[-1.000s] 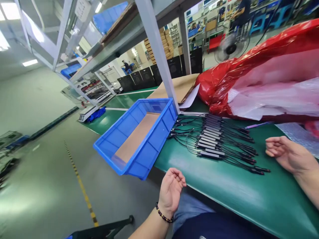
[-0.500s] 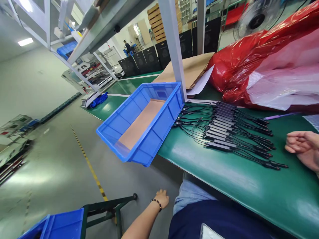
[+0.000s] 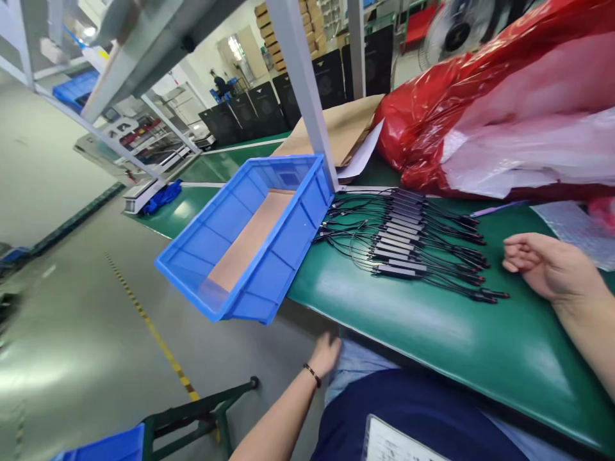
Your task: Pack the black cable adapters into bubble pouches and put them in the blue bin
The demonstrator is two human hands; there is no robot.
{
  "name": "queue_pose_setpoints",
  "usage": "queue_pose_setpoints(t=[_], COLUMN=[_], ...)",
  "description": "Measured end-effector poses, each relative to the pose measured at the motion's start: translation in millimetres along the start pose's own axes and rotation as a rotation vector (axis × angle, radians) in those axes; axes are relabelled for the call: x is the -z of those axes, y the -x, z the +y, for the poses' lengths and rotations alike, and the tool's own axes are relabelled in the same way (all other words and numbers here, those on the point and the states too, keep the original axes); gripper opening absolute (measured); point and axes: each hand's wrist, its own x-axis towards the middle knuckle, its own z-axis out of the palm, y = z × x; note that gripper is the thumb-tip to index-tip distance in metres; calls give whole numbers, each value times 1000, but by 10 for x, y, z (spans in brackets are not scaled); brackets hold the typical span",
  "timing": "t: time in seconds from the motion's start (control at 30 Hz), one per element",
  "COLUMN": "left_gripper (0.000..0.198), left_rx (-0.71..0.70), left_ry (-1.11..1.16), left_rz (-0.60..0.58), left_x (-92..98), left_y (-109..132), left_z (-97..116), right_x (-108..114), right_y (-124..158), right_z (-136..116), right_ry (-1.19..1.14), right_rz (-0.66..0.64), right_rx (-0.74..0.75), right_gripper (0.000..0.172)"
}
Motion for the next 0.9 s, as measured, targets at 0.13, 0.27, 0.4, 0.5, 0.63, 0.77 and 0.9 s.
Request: queue_pose_setpoints(t=[0.13, 0.27, 0.4, 0.5, 0.63, 0.77, 0.9], left_gripper=[51, 53, 29, 23, 25, 23, 20], left_rx=[113, 89, -542, -977, -1135, -1127, -1130], left_ry=[-118, -45, -454, -730, -959, -1147, -1248], left_rz=[-340, -969, -601, -248, 20, 84, 77], left_x=[-85, 176, 188, -36, -354, -528, -573], left_y=[369, 574, 595, 428, 103, -65, -138], left_z=[357, 1184, 1846, 2026, 2082, 2133, 2139], right_x=[-48, -61, -84, -119, -152, -162, -163], right_y=[26, 41, 50, 58, 65, 55, 44], right_z=[-47, -65, -77, -99, -110, -100, -97], right_ry=[3, 16, 65, 103, 135, 150, 165], right_rz=[-32, -85, -112, -116, -129, -147, -156], right_rx=[1, -3, -4, 20, 39, 38, 37], right_gripper=[29, 30, 32, 35, 36, 36, 34])
